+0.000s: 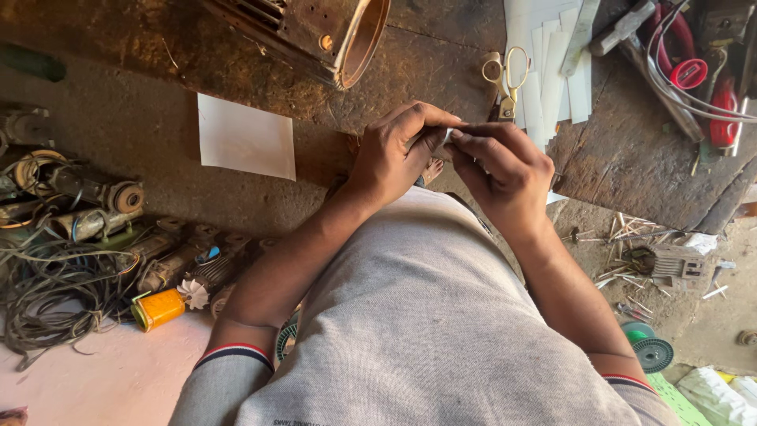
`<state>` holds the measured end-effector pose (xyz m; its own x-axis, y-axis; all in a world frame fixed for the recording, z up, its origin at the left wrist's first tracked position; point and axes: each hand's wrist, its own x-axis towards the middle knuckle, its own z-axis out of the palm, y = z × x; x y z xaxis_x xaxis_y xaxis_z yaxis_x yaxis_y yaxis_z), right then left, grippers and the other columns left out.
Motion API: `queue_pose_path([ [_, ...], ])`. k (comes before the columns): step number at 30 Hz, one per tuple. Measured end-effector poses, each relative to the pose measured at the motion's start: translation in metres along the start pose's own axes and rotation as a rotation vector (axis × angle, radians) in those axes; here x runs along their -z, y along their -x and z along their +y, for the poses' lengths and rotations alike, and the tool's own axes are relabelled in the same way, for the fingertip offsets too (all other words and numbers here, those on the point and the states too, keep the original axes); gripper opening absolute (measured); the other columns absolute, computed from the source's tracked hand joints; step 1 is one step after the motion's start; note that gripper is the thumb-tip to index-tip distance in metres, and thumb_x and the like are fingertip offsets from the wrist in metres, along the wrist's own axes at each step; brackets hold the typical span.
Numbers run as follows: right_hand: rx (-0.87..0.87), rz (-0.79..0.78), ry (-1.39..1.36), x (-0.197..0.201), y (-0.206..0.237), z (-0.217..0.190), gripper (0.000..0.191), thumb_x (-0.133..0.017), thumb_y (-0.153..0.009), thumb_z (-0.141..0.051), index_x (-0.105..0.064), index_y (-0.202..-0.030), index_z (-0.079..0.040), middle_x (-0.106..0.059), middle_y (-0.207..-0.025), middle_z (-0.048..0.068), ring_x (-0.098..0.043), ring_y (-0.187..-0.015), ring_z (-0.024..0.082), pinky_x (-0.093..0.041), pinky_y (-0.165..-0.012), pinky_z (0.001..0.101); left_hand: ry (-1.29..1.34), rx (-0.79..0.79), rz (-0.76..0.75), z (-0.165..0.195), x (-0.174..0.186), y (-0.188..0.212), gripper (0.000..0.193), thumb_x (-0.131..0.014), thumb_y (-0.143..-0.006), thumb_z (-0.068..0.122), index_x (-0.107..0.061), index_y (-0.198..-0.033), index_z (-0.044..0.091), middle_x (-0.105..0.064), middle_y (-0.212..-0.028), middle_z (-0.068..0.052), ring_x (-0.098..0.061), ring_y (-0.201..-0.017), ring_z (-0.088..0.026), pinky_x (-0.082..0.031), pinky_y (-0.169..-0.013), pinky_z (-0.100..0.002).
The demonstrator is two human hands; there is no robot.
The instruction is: The person stands at a cluttered wooden workbench and handles thin white paper strips. They pick up strips, fold and press them by hand, cut pieces with scissors, and fit the folded paper pieces into a finned metal motor housing on the bench, repeating the cycle.
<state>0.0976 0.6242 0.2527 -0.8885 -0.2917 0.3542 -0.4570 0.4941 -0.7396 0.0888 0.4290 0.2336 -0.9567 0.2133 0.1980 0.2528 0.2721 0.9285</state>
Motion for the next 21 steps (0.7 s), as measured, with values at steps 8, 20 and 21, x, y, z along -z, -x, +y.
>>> queue_pose_path([
  [8,-0.388,0.093,-0.705,-0.029,-0.004,0.028,0.010,-0.070,-0.103,0.003,-0.062,-0.104,-0.002,-0.068,-0.098,0.001,-0.067,-0.089,0.005,-0.055,-0.077,0.0198,0.318,0.093,-0.032,-0.016,-0.007,-0.003,0.014,-0.062,-0.108,0.004,-0.061,-0.122,0.007,-0.067,-0.114,-0.003,-0.068,-0.105,-0.011,-0.060,-0.092,-0.027],
  [20,-0.349,-0.045,-0.668,-0.016,0.000,0.022,0.014,-0.073,-0.100,0.004,-0.067,-0.111,0.001,-0.067,-0.107,0.003,-0.065,-0.095,0.005,-0.055,-0.082,0.0203,0.029,0.072,-0.003,-0.001,0.011,-0.008,0.009,-0.076,-0.099,0.015,-0.071,-0.102,0.009,-0.069,-0.100,0.001,-0.066,-0.086,-0.011,-0.054,-0.072,-0.028],
  [21,-0.323,-0.030,-0.661,-0.016,0.000,0.023,0.011,-0.073,-0.102,0.004,-0.067,-0.110,0.001,-0.065,-0.108,0.003,-0.063,-0.094,0.005,-0.054,-0.080,0.0207,0.001,0.035,0.000,-0.001,0.011,-0.007,0.009,-0.076,-0.099,0.015,-0.071,-0.102,0.009,-0.069,-0.101,0.001,-0.067,-0.089,-0.012,-0.056,-0.074,-0.028],
])
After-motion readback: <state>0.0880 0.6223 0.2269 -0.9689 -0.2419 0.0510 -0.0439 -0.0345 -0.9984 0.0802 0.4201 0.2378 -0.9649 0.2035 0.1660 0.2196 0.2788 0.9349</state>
